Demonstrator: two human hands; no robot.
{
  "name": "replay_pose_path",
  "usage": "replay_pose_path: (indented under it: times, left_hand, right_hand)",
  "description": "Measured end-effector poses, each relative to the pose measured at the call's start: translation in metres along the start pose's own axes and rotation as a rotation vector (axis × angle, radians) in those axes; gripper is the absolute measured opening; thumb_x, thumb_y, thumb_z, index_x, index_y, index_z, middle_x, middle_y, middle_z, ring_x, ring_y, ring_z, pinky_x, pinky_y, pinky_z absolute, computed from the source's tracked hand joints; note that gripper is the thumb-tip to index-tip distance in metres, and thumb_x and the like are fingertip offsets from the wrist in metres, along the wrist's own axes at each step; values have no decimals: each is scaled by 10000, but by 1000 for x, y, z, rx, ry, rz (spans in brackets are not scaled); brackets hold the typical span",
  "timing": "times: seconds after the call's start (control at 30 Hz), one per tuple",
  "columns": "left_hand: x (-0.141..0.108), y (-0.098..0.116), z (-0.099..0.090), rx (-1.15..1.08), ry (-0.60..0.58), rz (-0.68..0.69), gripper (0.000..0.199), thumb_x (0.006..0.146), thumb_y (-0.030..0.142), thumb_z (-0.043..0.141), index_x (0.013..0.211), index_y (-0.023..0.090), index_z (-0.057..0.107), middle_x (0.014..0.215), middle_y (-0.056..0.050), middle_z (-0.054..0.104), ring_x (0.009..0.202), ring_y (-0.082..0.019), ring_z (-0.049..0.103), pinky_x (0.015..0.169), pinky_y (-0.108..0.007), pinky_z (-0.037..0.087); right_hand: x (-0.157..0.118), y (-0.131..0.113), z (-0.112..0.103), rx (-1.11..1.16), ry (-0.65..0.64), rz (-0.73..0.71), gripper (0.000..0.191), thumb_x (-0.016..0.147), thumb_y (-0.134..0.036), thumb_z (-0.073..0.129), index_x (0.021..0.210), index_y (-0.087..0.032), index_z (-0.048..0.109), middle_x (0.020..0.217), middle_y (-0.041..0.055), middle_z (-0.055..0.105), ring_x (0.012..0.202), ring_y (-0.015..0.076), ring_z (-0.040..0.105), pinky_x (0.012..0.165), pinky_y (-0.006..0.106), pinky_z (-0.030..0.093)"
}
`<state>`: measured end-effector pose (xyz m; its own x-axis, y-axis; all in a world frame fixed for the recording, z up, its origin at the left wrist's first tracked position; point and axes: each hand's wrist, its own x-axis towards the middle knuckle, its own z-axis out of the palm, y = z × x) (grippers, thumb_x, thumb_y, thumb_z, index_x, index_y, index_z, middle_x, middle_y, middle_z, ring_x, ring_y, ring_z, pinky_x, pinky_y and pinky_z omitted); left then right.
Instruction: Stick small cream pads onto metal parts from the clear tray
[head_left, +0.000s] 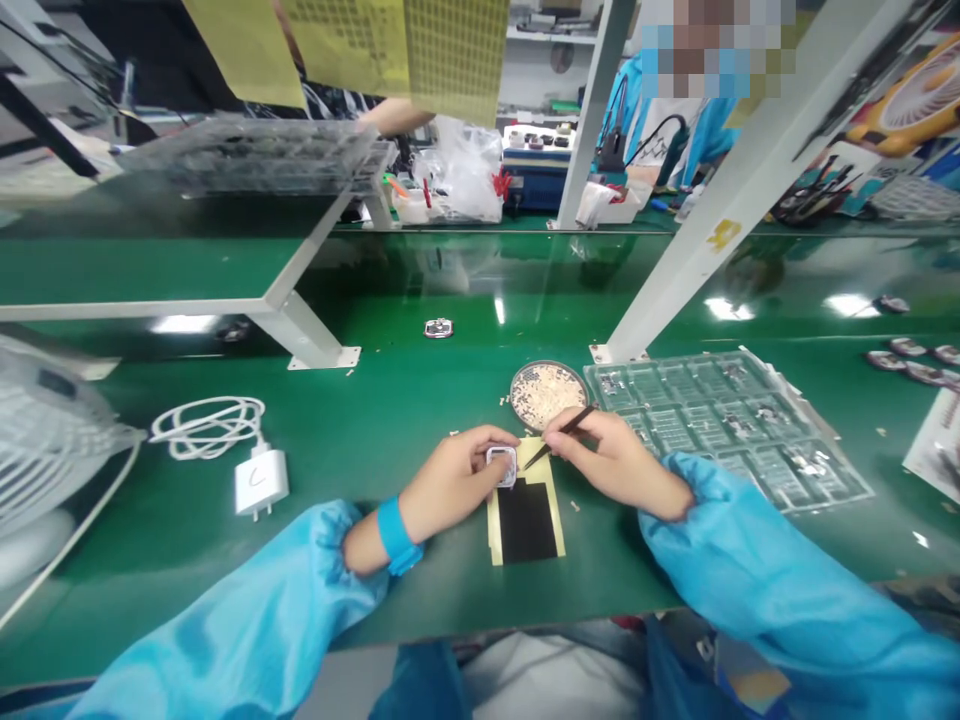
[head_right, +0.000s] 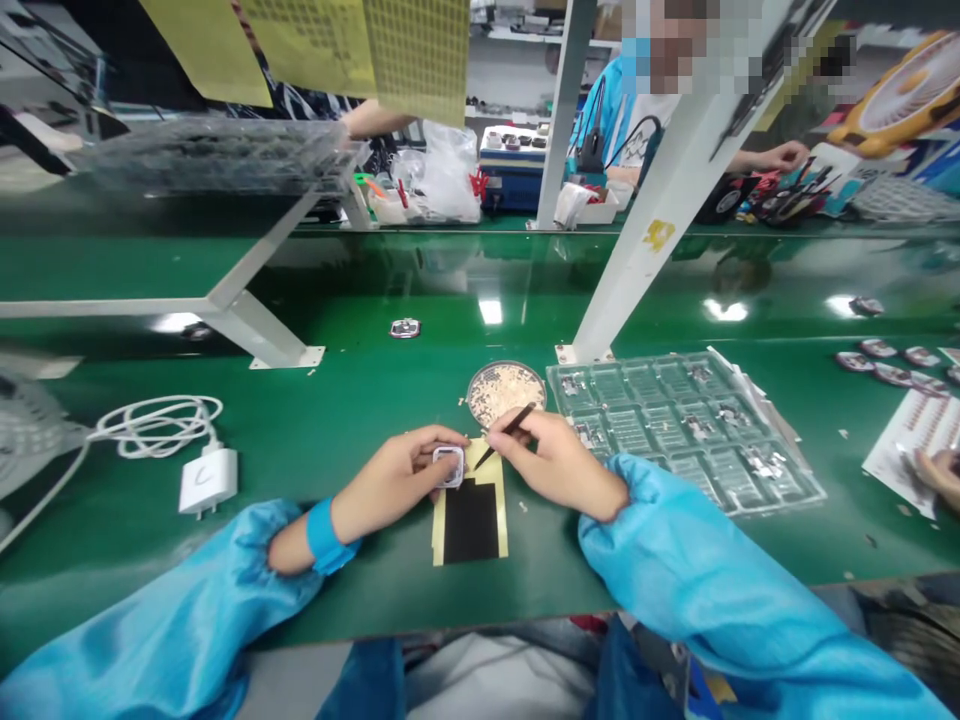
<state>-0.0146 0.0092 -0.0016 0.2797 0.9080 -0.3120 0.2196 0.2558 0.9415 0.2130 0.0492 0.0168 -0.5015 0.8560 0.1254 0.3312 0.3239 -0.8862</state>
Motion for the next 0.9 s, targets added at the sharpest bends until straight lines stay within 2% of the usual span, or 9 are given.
replay_pose_path:
  times: [0.17, 0.37, 0.5, 0.63, 0.67, 0.77, 0.9]
  left_hand:
    - [0, -5, -1, 120, 8, 39, 363, 877, 434, 579, 1150, 210, 663, 835, -41, 685, 656, -109, 585, 574, -190, 456]
    - [-1, -7, -1, 26, 21, 59, 364, 859, 434, 606, 1127, 202, 688, 773, -45, 669, 625, -119, 571, 545, -198, 440]
    - [1, -9, -1, 0, 6, 41, 368, 864, 425, 594, 1141, 197, 677, 812, -56, 674, 666, -125, 600, 553, -187, 461]
    - [4, -7, 0, -52, -25, -27, 376, 867, 431, 576, 1165, 210, 640, 903, -55, 686, 734, -133, 641, 585, -185, 517]
    - [5, -5, 0, -83, -30, -35, 375, 859, 426, 584, 1157, 203, 634, 912, -55, 687, 740, -136, 646, 588, -191, 534]
    - [5, -1, 1, -147, -29, -49, 371, 832, 402, 605, 1120, 169, 628, 898, -56, 682, 733, -138, 648, 579, -202, 559]
    - [5, 2, 2, -163, -23, -57, 380, 818, 376, 604, 1120, 146, 630, 886, -63, 682, 718, -134, 643, 568, -201, 561]
  right_hand:
    - [2, 2, -1, -13, -27, -20, 174, 957, -336, 613, 940, -178, 683, 953, 19, 672, 909, 135, 629, 859, 281, 506]
    - [3, 4, -3, 0, -34, -33, 172, 951, -324, 621, 925, -166, 685, 932, 31, 673, 882, 137, 632, 813, 280, 516]
    - [1, -3, -5, 69, -3, -55, 152, 951, -281, 621, 901, -150, 680, 866, 27, 671, 804, 119, 644, 735, 244, 539]
    - [-1, -9, -3, 32, 124, -245, 40, 914, -160, 659, 936, -163, 693, 946, 28, 689, 915, 133, 660, 854, 283, 555]
    - [-2, -9, -3, 1, 144, -304, 74, 898, -127, 670, 955, -167, 695, 961, 27, 691, 940, 139, 658, 879, 297, 555]
    - [-3, -9, 0, -76, 153, -418, 166, 871, -63, 679, 999, -168, 692, 977, 31, 693, 970, 146, 655, 886, 315, 564]
    - [-4, -9, 1, -115, 128, -454, 185, 876, -53, 668, 1020, -169, 681, 996, 44, 687, 982, 157, 649, 878, 338, 569]
